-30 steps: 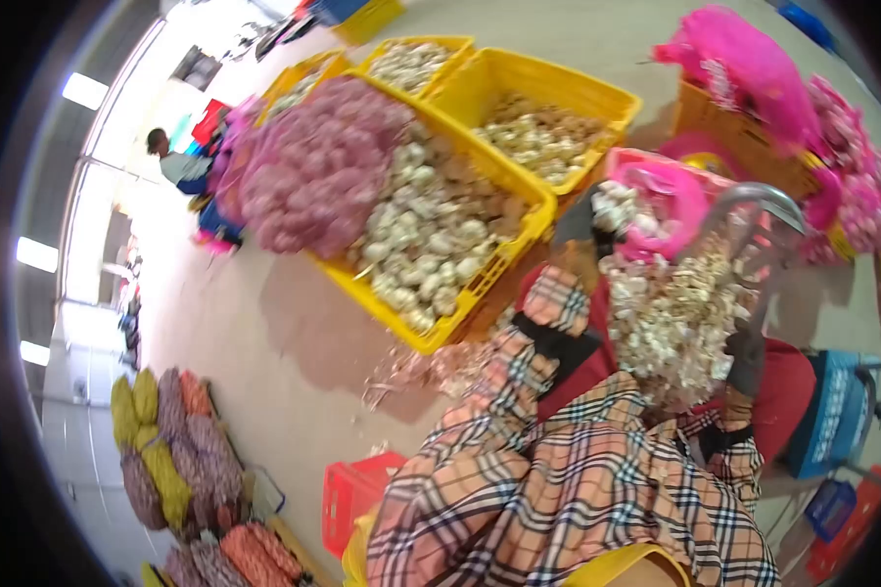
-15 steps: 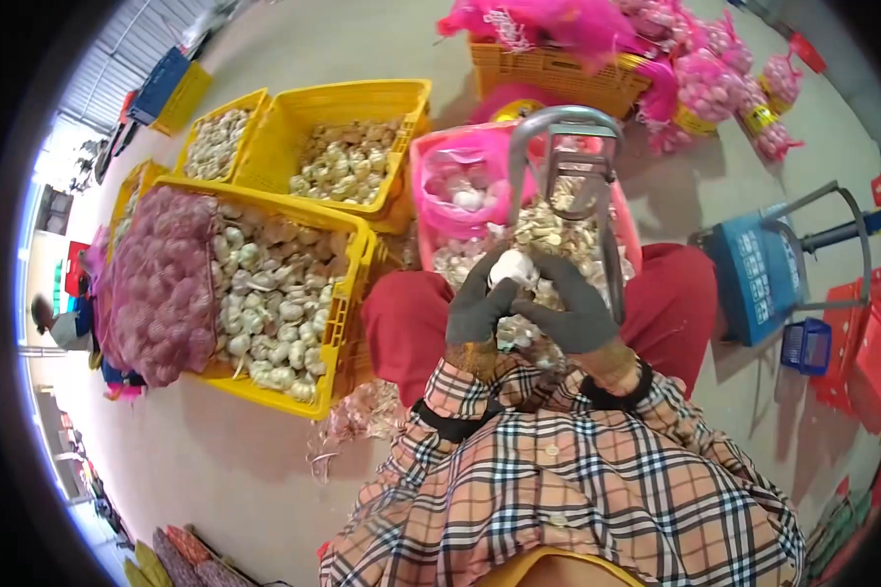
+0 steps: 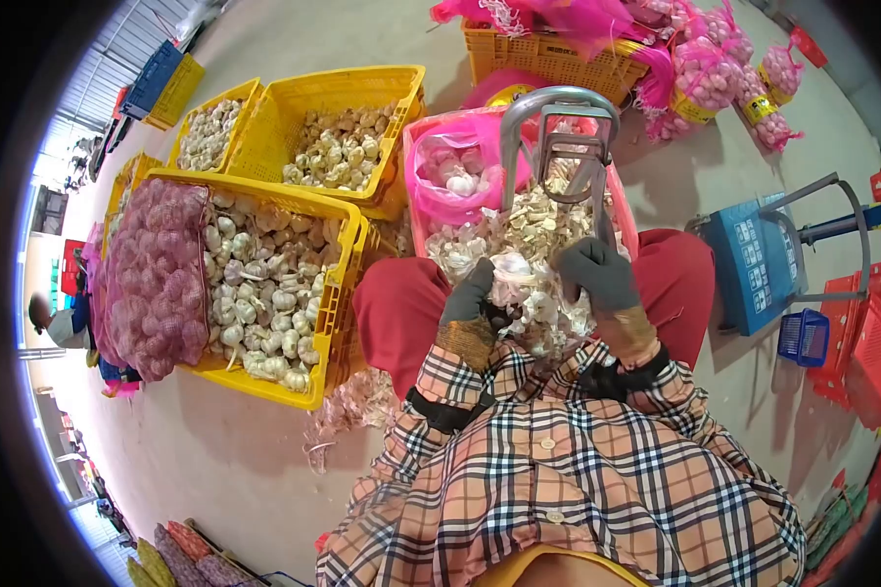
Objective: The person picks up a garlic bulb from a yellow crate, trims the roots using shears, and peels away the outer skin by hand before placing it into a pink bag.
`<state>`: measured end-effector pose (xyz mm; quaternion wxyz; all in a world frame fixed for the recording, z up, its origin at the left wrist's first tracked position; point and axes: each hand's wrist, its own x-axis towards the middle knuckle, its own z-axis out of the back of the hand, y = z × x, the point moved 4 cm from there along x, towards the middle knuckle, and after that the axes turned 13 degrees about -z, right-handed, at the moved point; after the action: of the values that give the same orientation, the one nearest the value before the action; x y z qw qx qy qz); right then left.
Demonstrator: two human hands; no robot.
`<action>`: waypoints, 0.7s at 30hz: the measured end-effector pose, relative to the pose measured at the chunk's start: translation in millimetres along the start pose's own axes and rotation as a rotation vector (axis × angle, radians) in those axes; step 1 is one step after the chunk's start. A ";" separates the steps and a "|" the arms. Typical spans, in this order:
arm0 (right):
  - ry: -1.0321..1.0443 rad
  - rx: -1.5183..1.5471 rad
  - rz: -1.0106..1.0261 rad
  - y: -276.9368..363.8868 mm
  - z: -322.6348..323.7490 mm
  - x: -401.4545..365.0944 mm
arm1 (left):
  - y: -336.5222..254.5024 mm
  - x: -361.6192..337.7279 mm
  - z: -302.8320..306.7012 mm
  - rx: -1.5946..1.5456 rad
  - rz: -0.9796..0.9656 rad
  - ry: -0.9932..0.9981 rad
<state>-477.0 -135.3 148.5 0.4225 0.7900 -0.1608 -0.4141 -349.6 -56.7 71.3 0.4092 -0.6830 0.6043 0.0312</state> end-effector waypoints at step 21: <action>-0.273 -1.302 0.346 -71.6 17.7 34.9 | 23.1 -1.5 12.0 -0.320 0.180 0.080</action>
<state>-476.8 -123.5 67.8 0.8471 0.2789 -0.0549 -0.4490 -364.2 -46.8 52.1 0.2666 -0.6834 0.6658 0.1363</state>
